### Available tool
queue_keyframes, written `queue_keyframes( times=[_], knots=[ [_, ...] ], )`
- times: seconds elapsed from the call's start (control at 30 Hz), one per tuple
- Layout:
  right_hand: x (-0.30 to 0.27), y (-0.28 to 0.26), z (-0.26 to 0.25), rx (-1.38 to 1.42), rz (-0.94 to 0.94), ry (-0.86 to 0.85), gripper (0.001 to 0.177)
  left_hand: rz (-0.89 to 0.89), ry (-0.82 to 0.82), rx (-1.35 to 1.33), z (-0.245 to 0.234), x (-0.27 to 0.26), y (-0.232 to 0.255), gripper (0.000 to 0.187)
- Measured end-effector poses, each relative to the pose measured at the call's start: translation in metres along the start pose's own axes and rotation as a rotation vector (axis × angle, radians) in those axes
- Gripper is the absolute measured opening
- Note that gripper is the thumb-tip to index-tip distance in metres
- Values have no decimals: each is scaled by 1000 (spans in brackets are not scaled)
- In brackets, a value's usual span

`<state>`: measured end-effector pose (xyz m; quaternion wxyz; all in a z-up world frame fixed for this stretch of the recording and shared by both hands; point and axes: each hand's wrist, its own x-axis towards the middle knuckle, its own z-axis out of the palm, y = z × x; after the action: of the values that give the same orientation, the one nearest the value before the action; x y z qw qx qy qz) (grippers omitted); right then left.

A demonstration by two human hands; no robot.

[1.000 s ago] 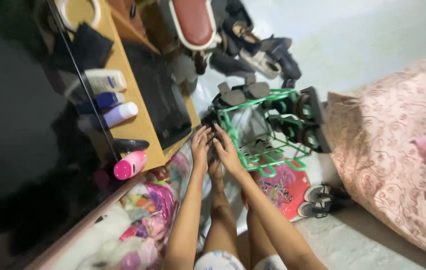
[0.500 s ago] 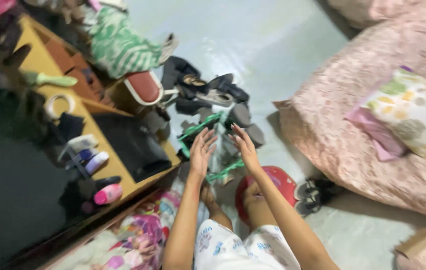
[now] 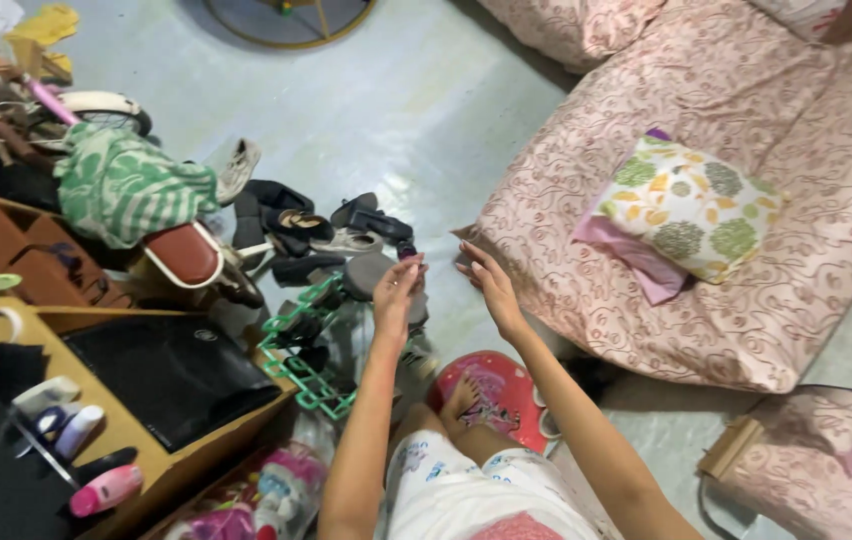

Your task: Organizing various shoes and sandals and placing them into a green shoe rack.

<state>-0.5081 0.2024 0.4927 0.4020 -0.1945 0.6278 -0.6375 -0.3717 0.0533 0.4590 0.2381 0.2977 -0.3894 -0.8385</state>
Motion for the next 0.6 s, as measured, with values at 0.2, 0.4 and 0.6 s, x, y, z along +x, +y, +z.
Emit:
queue_keyframes(
  times=[0.2,0.4,0.6],
  knots=[
    [13,0,-20,100,-87,-3,49,195,-43,127,16,36,-26,16],
    [52,7,-15,32,-162,-146,46,158,-25,274,33,65,-10,12],
    [115,-28,-10,-58,-144,-215,46,396,62,398,24,123,-5,6]
  ],
)
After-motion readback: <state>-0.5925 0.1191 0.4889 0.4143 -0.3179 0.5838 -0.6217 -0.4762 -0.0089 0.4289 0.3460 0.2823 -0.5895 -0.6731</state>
